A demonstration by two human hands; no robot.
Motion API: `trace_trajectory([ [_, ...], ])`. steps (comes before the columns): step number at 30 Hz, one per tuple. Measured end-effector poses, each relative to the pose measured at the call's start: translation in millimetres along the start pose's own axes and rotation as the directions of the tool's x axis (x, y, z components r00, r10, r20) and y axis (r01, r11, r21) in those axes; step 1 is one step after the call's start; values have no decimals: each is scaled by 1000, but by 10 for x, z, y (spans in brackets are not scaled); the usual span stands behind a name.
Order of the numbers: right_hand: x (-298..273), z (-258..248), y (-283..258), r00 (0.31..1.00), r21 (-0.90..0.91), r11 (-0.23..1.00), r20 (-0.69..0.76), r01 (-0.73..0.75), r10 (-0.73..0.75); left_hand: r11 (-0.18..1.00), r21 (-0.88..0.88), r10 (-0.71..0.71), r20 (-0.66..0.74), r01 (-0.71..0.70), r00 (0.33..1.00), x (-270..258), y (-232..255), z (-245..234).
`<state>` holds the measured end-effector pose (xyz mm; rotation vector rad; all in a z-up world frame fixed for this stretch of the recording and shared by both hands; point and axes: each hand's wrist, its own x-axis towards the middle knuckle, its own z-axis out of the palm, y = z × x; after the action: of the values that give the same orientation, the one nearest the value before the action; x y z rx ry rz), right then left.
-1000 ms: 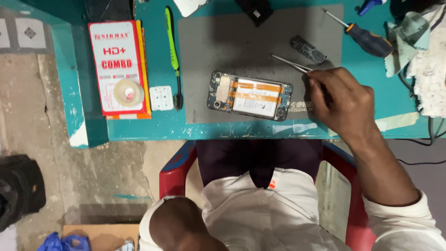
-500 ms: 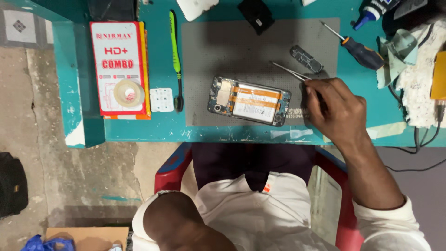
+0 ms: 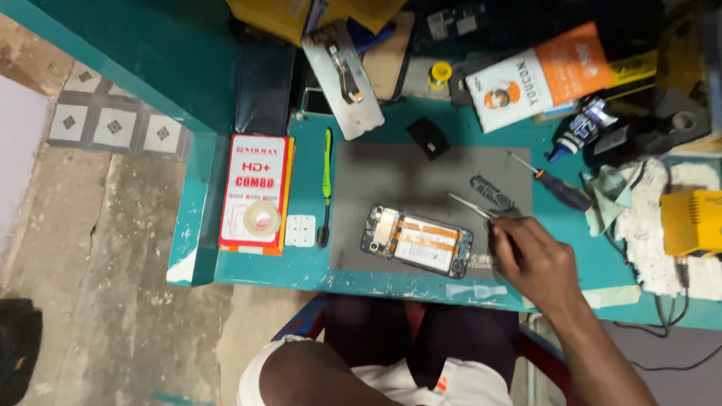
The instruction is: The person disassembles a smartphone on a workbench, using tweezers and a screwdriver to remove internal components such as the battery and circuit boards. They carefully manipulate small parts and connectors while working on the device.
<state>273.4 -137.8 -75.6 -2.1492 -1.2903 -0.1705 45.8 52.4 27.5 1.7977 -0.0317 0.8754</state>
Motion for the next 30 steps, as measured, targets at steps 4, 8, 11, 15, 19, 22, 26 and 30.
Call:
trace_trajectory([
  [4, 11, 10, -9, 1000, -15, 1000, -7, 15, -15, 998, -28, 52, -22, -53, 998, 133, -62, -33],
  [8, 2, 21, 10, 1000, -19, 1000, 1, 10, -10, 996, -65, 52, -43, -55, 998, 163, -145, -31],
  [11, -20, 19, 9, 1000, -8, 1000, -3, 15, -15, 994, -71, 77, -57, -81, 995, 226, -191, -4],
  [15, 1, 19, -9, 1000, -15, 1000, -5, 11, -11, 995, -35, 88, -39, -90, 995, 297, -229, -73],
  [19, -28, 18, 32, 997, -7, 998, 46, 59, -59, 999, 36, 15, 5, -16, 1000, 190, -435, -141],
  [22, -37, 9, 44, 984, 36, 992, 125, 125, -128, 972, 216, -104, 70, 87, 992, 117, -696, -134],
  [26, -5, -6, 12, 952, 16, 980, 235, 199, -197, 841, 520, -281, 183, 150, 942, 15, -965, -213],
  [30, 4, 29, 1, 914, -62, 974, 364, 217, -181, 830, 542, -328, 280, 133, 902, -123, -1149, -280],
])
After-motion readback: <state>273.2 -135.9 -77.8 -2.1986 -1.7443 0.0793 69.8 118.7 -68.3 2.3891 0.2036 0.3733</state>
